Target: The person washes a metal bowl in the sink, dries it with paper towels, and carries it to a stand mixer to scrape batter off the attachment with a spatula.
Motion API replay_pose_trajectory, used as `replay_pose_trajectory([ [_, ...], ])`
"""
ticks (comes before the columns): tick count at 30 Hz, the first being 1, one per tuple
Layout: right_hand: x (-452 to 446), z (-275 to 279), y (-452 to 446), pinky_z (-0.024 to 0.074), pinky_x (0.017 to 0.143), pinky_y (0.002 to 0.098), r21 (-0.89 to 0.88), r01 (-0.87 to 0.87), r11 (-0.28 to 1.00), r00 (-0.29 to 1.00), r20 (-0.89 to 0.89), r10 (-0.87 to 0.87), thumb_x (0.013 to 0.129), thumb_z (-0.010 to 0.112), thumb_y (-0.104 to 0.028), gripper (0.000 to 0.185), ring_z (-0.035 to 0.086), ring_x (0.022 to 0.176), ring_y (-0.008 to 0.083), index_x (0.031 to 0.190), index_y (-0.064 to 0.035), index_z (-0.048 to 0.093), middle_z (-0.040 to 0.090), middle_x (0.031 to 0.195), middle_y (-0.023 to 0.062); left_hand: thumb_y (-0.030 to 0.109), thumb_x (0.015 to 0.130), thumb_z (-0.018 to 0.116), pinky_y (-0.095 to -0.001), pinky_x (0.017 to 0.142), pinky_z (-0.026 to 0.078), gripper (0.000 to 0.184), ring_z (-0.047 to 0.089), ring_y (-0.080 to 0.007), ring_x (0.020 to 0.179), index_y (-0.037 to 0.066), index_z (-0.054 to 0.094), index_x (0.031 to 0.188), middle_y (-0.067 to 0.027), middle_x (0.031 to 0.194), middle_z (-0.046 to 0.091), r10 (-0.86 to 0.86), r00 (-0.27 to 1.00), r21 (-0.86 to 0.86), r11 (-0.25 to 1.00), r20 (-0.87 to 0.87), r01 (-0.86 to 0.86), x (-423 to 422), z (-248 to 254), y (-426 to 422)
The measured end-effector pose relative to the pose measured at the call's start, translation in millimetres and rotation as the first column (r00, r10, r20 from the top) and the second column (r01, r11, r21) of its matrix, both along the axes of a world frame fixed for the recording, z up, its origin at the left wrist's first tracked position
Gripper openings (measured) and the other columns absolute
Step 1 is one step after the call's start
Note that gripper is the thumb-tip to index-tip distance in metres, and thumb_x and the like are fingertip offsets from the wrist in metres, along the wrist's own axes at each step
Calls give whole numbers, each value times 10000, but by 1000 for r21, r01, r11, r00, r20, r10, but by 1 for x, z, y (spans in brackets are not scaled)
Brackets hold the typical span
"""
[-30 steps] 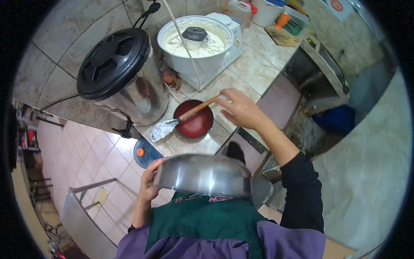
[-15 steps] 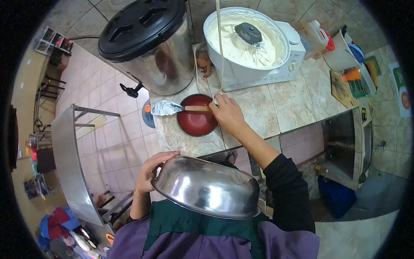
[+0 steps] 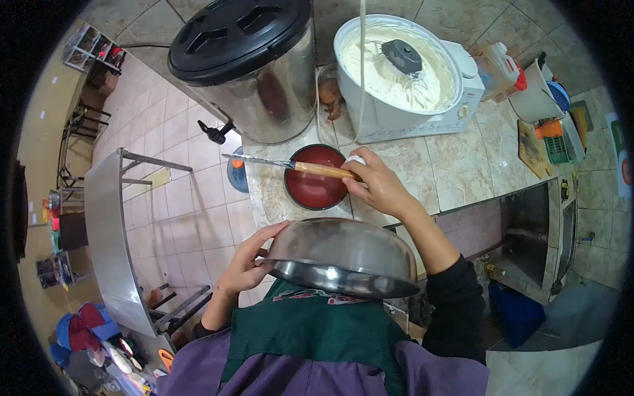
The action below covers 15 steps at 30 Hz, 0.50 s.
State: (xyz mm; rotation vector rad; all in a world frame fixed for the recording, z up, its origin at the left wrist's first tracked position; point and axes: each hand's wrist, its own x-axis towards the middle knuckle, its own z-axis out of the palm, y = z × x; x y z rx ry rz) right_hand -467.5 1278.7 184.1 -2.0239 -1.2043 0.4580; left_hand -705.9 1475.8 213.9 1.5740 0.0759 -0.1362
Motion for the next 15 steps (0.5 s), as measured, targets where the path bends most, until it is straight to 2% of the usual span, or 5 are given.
replay_pose_trajectory([
  [2,5,32,-20,459,761,332,-19,1,1000,998,60,0,840,607,-161,229,539,902,285,1021,-21,592,487,1047,152,-73,657,456,-312,920,437,735,436,-257,1237,74,377,1372,-119,1366,433,-7,1000,30,1000,-13,7,13,0,-9],
  [4,11,60,-47,457,716,299,-128,68,989,988,-132,-85,845,595,-129,204,533,864,232,1018,-21,590,480,1054,136,-69,679,444,-312,979,371,724,432,-261,1238,59,350,1385,-144,1335,450,-65,997,105,993,40,61,29,-1,-19],
  [9,23,110,-138,410,667,243,9,193,981,981,17,-193,846,574,-78,162,503,839,147,988,0,572,459,1064,99,-50,768,447,-299,1030,295,640,395,-222,1259,28,312,1389,-139,1329,441,-55,995,-67,996,88,61,73,-22,-67],
  [12,32,128,-189,391,704,215,116,450,886,892,-119,-437,841,570,-58,154,500,863,149,977,15,561,460,1046,93,-28,811,473,-289,1027,296,582,406,-205,1238,5,297,1365,-130,1301,446,-24,999,-89,996,25,26,99,-32,-94],
  [15,48,140,-224,382,752,207,147,522,840,825,165,-541,839,565,-46,157,513,898,177,980,23,553,472,1031,103,1,810,506,-311,948,381,558,470,-234,1163,-11,286,1323,-204,1247,466,135,986,-125,981,-102,-148,116,-66,-117],
])
